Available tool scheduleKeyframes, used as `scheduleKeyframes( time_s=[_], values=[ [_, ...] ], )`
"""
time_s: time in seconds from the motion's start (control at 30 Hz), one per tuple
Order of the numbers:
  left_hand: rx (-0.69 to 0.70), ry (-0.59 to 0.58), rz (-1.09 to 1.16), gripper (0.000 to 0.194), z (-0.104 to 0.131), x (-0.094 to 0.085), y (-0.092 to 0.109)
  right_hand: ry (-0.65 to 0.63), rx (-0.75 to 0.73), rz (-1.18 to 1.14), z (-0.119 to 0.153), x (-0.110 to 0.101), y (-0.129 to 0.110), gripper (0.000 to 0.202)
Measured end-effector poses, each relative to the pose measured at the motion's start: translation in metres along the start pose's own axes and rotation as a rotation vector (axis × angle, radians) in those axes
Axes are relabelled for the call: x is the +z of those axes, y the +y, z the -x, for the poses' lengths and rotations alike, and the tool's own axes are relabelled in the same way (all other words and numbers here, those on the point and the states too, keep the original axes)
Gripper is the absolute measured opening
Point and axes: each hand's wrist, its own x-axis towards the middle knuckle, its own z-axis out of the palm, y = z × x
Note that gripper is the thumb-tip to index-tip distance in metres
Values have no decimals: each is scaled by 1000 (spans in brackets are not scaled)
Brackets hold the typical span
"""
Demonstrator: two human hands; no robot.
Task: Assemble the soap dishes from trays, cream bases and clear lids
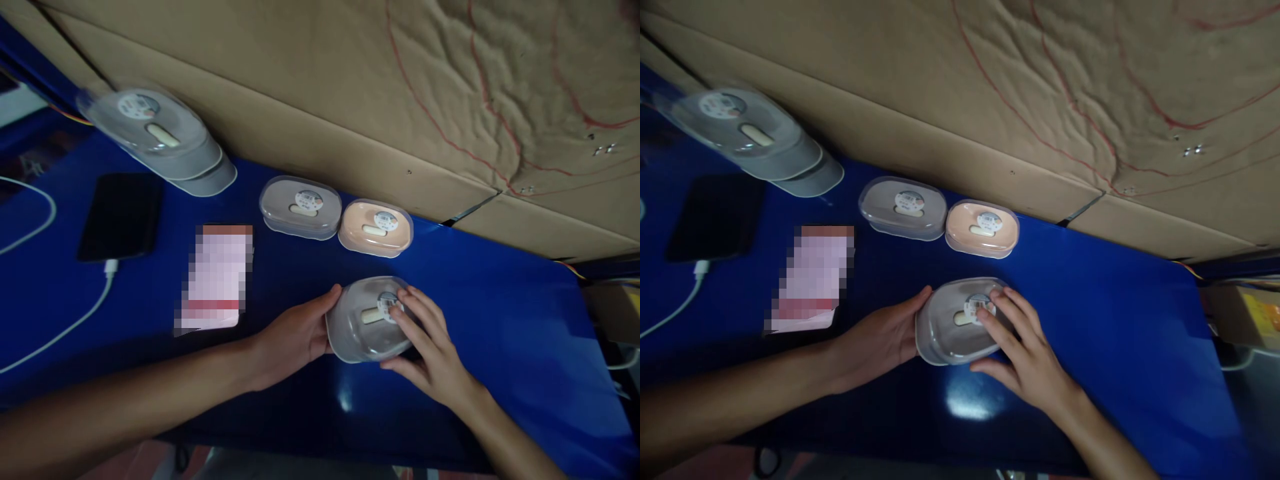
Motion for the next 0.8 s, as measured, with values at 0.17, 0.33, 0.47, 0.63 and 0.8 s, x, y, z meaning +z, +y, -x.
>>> scheduleKeyframes(
  time_s=[0.17,0.33,0.47,0.63,0.8],
  values=[
    [28,-12,-3,53,-2,-2,-2,-6,4,-4,1,0,2,81],
    [11,25,-13,54,-3,-3,-3,-30,16,-3,0,3,-1,93],
    [50,2,-138,60,-5,-3,0,-2,-41,19,0,0,4,84],
    [353,129,-706,53,3,-4,19,18,6,141,3,-11,19,79],
    [988,463,-1551,45,14,-13,48,-38,126,246,12,-30,41,70]
  ],
)
